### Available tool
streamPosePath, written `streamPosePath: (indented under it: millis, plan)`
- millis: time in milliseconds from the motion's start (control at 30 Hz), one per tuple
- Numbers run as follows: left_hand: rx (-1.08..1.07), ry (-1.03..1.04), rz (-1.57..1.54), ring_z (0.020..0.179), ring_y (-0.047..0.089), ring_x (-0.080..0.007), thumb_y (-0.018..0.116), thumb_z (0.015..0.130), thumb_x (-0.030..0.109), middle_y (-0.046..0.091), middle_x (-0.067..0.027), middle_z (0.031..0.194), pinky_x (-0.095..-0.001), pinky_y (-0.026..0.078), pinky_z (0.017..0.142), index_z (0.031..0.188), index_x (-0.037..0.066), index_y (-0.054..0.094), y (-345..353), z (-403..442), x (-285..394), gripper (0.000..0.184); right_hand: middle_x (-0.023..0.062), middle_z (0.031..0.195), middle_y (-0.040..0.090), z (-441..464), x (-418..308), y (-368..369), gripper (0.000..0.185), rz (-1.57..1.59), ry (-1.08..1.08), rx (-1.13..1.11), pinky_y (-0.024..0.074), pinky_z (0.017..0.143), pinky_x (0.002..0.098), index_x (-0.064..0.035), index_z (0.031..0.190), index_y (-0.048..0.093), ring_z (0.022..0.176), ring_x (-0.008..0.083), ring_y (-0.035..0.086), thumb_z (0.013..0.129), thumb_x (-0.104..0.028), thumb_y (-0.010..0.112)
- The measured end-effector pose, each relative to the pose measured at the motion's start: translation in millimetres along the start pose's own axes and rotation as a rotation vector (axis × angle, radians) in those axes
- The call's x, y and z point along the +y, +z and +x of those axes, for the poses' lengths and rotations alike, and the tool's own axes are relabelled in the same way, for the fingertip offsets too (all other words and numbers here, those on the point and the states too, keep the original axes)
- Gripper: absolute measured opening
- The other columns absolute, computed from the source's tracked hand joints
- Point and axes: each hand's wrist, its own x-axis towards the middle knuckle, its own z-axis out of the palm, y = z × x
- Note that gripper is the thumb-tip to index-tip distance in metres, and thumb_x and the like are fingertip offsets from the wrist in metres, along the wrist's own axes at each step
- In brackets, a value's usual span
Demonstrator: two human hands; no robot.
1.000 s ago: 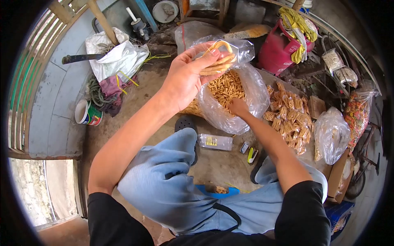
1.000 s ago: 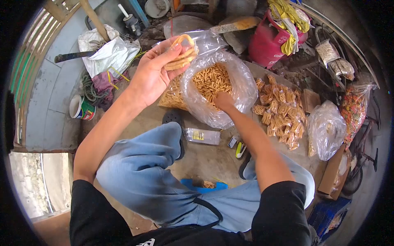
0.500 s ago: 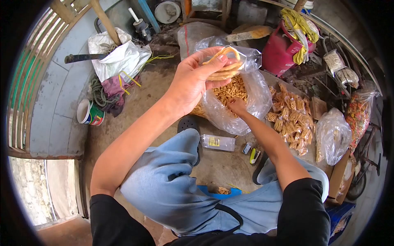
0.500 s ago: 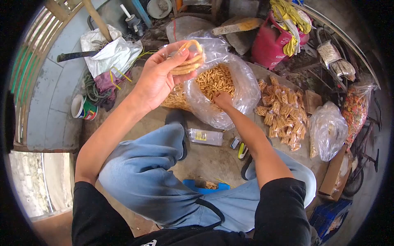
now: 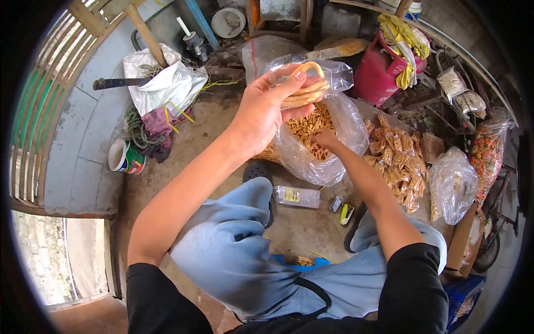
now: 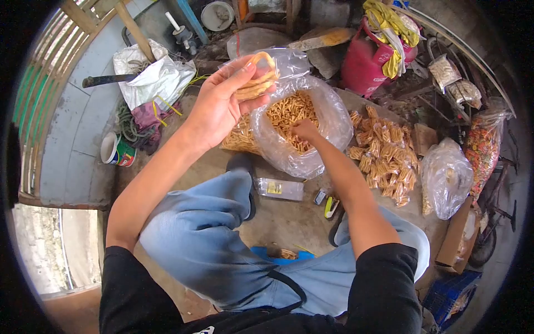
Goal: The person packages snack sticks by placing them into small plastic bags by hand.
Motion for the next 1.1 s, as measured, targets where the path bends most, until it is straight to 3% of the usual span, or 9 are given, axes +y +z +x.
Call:
streamPosePath:
  millis: [33,200,333,400,633,733,867,1000,1100]
  plan:
    - [0.008,0.004,-0.004,0.096,0.067,-0.0254,0.061,0.092,0.017,0.065,-0.0129,0.111,-0.0340,0.059,0.079,0.119,0.006,0.060,0.8,0.0,0.3,0.029,0.0009,0.074,0.066,-3.2,-1.5,-6.4,0.022,0.052,-0.022,0.001,0.0422,0.042,0.0251,-0.0079,0.096,0.070,0.053,0.0107,0.058,0.085,-0.027,0.066]
    - [0.005,0.008,-0.010,0.095,0.067,-0.0250,0.061,0.092,0.018,0.065,-0.0133,0.110,-0.0334,0.059,0.079,0.118,0.007,0.060,5.9,0.5,1.0,0.028,-0.0007,0.072,0.063,-15.6,-20.6,-43.5,0.024,0.107,-0.088,0.005,0.0407,0.044,0.0255,-0.0075,0.102,0.069,0.055,0.0094,0.053,0.087,-0.026,0.066]
    - [-0.012,0.014,-0.043,0.094,0.067,-0.0248,0.061,0.093,0.019,0.065,-0.0143,0.110,-0.0326,0.059,0.078,0.117,0.006,0.060,11.5,2.1,1.0,0.028,0.0020,0.069,0.063,-44.1,-54.6,-75.6,0.019,0.068,-0.172,0.092,0.0427,0.047,0.0262,-0.0058,0.093,0.070,0.054,0.0095,0.052,0.083,-0.022,0.068]
    - [-0.032,0.018,-0.050,0.093,0.067,-0.0247,0.060,0.093,0.021,0.065,-0.0144,0.110,-0.0324,0.059,0.078,0.117,0.005,0.060,17.9,1.2,2.9,0.029,0.0025,0.073,0.064,-78.5,-87.1,-103.0,0.020,0.006,-0.412,0.098,0.0429,0.049,0.0251,-0.0034,0.095,0.067,0.056,0.0089,0.053,0.082,-0.019,0.067]
    - [-0.120,-0.009,-0.109,0.091,0.067,-0.0235,0.053,0.096,0.028,0.066,-0.0128,0.106,-0.0317,0.059,0.078,0.117,0.003,0.057,39.8,5.5,-1.0,0.033,-0.0003,0.081,0.066,-248.6,-189.5,-165.2,0.022,0.134,-0.691,0.547,0.0411,0.053,0.0192,-0.0034,0.109,0.064,0.062,0.0039,0.054,0.091,-0.016,0.063]
    - [-0.117,-0.022,-0.105,0.091,0.067,-0.0235,0.052,0.097,0.029,0.066,-0.0127,0.106,-0.0328,0.059,0.078,0.115,0.003,0.057,47.3,5.8,-3.0,0.032,-0.0010,0.082,0.066,-301.2,-192.0,-163.7,0.021,0.052,-0.764,0.715,0.0417,0.056,0.0182,-0.0029,0.106,0.066,0.065,0.0027,0.054,0.090,-0.016,0.066]
    - [-0.109,-0.024,-0.103,0.091,0.067,-0.0237,0.051,0.097,0.029,0.066,-0.0127,0.105,-0.0341,0.059,0.079,0.114,0.003,0.057,58.2,4.1,-4.9,0.031,-0.0022,0.081,0.065,-339.3,-183.1,-150.1,0.019,0.111,-0.737,0.759,0.0420,0.060,0.0174,-0.0026,0.103,0.067,0.069,0.0016,0.053,0.088,-0.015,0.068]
    - [-0.152,-0.026,-0.082,0.093,0.067,-0.0241,0.050,0.097,0.028,0.066,-0.0125,0.106,-0.0354,0.059,0.079,0.114,0.003,0.057,63.0,3.8,-8.1,0.030,-0.0027,0.078,0.063,-339.0,-177.0,-146.0,0.017,0.183,-1.002,0.883,0.0417,0.057,0.0186,-0.0034,0.099,0.068,0.066,0.0016,0.051,0.084,-0.010,0.072]
    - [-0.176,-0.023,-0.066,0.094,0.067,-0.0242,0.051,0.097,0.026,0.066,-0.0124,0.106,-0.0356,0.059,0.079,0.115,0.004,0.057,69.1,2.0,-7.9,0.030,-0.0003,0.081,0.065,-340.7,-173.9,-145.9,0.016,-0.059,-1.009,0.957,0.0429,0.055,0.0213,-0.0021,0.094,0.068,0.063,0.0037,0.052,0.081,-0.009,0.075]
